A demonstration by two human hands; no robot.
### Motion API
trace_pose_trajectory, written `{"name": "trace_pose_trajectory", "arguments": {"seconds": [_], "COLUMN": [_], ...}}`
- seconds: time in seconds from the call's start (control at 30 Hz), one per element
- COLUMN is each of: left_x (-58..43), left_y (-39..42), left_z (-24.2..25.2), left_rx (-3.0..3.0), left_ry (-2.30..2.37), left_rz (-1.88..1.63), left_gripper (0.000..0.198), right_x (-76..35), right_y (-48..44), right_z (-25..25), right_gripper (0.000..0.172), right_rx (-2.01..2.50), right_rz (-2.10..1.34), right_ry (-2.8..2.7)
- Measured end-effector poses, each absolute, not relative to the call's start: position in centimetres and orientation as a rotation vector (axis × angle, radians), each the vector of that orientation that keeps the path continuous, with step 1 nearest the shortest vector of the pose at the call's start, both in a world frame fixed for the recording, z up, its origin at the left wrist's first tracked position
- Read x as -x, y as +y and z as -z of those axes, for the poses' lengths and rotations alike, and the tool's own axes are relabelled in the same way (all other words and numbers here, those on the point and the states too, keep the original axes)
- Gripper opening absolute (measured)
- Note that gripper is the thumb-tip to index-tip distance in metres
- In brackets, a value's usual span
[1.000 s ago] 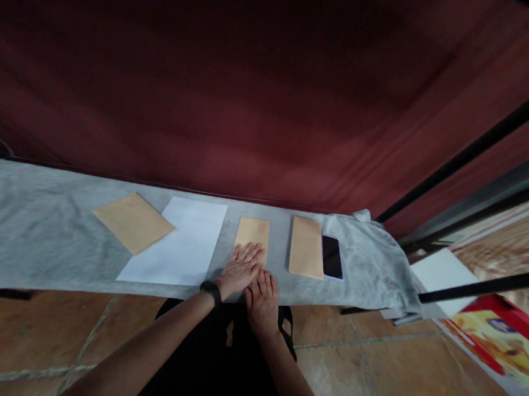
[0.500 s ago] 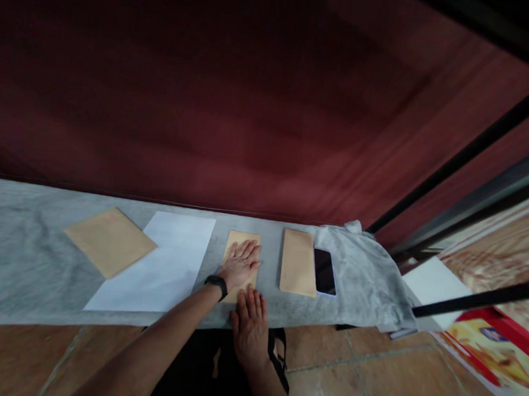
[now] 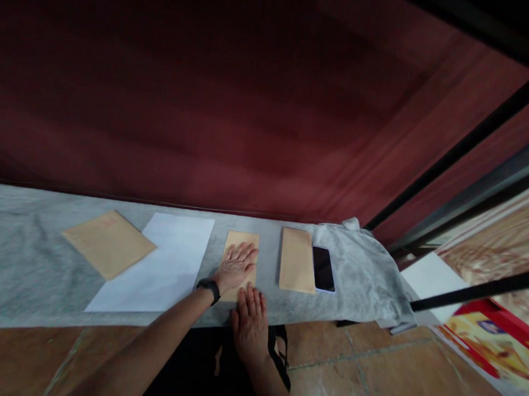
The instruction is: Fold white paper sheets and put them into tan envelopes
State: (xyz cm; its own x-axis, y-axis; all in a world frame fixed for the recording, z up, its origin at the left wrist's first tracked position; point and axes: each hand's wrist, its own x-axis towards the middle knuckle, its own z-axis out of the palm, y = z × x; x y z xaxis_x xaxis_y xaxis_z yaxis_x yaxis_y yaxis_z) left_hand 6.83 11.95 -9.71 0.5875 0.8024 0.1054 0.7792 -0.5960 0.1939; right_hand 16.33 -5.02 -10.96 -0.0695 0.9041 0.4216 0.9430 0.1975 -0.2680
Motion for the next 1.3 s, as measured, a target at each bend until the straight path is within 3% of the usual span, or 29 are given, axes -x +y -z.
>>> {"name": "trace_pose_trajectory", "arguments": {"seconds": [0.4,0.7,1.13,1.3], "left_x": [-4.3,-1.1,0.7,0.8], "left_y": [6.4,2.1,1.4,1.6], "left_z": [9.2,8.6,8.2,7.9], "left_rx": [-2.648,-2.799,-2.877,-2.872], "left_ry": [1.325,1.19,1.038,1.011], "left_rz": [-0.178,-0.303,-0.262,-0.241], "left_gripper": [0.052,0.051,0.054,0.055], "right_x": [-16.3,-16.8,-16.9,-18.4], "right_y": [-4.9,-5.2,-5.8,-4.5], "right_z": [11.3,11.2,11.7,7.6], "right_gripper": [0.049,0.05,0.054,0.05], "right_rx": [1.769,1.72,1.756,1.665], "right_rz": [0.072,0.055,0.017,-0.181], "right_ry": [-2.004,-2.044,-2.028,-1.863]}}
